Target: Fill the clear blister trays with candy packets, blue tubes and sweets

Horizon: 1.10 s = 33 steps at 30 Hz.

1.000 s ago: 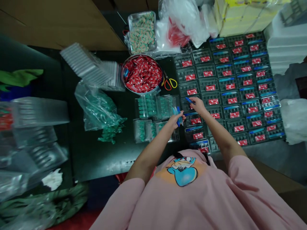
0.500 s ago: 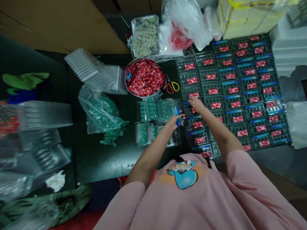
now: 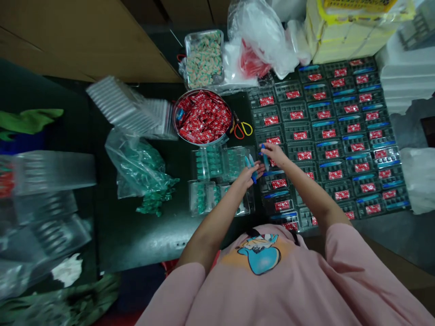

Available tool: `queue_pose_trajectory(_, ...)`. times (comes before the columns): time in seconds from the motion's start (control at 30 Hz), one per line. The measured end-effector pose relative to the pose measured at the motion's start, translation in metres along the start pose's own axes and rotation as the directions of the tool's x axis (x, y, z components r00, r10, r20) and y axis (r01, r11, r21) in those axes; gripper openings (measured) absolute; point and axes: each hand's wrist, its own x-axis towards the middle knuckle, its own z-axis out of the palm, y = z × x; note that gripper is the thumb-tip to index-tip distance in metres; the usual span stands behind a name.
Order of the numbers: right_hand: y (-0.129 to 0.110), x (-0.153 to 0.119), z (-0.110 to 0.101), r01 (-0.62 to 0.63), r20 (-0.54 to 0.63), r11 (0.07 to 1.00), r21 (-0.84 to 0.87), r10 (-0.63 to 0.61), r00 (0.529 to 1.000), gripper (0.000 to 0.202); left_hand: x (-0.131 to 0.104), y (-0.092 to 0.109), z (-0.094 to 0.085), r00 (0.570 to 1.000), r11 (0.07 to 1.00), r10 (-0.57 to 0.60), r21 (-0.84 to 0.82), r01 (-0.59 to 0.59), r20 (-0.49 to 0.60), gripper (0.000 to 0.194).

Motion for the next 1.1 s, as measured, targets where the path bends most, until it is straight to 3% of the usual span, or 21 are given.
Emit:
queue_pose_trajectory(0.1,-0.01,0.034,-0.026,0.098,-0.137,0.936,-0.339,-0.153,0.979,0.033,-0.002,0.006,-0.005,0.999,1.0,-0.005,-0.022,0.004,-0.04,0.026)
queue_pose_trajectory(0.2,-0.02,0.061,-0.038,0.143,-0.057,0.717,-0.682,-0.248,0.967,0.036,-0.002,0.009,-0.008,1.0,1.0,-0.005,-0.012,0.004,-0.029,0.028)
queue_pose_trajectory(0.4,-0.022,0.089,-0.024,0.244,0.192,0.398,-0.884,-0.167,0.967,0.025,0.001,0.013,-0.008,0.999,0.999,0.033,-0.018,-0.033,0.031,0.034)
queue_pose_trajectory(0.5,-0.014,0.099,-0.019,0.262,0.222,0.341,-0.903,-0.151,0.963,0.025,0.002,0.018,-0.005,0.999,0.999,0.034,-0.026,-0.034,0.019,0.039)
queue_pose_trajectory(0.63,-0.006,0.104,-0.019,0.265,0.182,0.471,-0.842,-0.214,0.96,0.028,0.004,0.024,-0.001,1.0,0.999,0.031,-0.045,-0.031,0.002,0.044)
queue_pose_trajectory(0.77,-0.014,0.086,-0.008,0.263,0.063,0.76,-0.594,-0.282,0.957,0.027,0.014,0.029,0.006,0.997,0.995,0.067,-0.077,-0.069,-0.022,0.046)
queue_pose_trajectory(0.87,-0.02,0.062,0.008,0.226,0.221,0.929,-0.294,-0.164,0.961,0.028,0.024,0.034,0.014,0.996,0.995,0.082,-0.054,-0.085,-0.046,0.036)
queue_pose_trajectory(0.97,-0.021,0.049,0.015,0.099,0.32,0.986,-0.137,-0.051,0.946,0.034,0.032,0.038,0.024,0.994,0.995,0.095,0.0,-0.095,-0.062,0.024)
queue_pose_trajectory(1.03,-0.022,0.056,0.008,0.11,0.248,0.988,-0.112,-0.079,0.965,0.033,0.035,0.04,0.027,0.992,0.994,0.105,-0.003,-0.106,-0.065,0.022)
queue_pose_trajectory(1.1,-0.026,0.075,-0.007,0.183,0.103,0.97,-0.16,-0.168,0.98,0.03,0.034,0.041,0.026,0.992,0.993,0.112,-0.035,-0.114,-0.061,0.025)
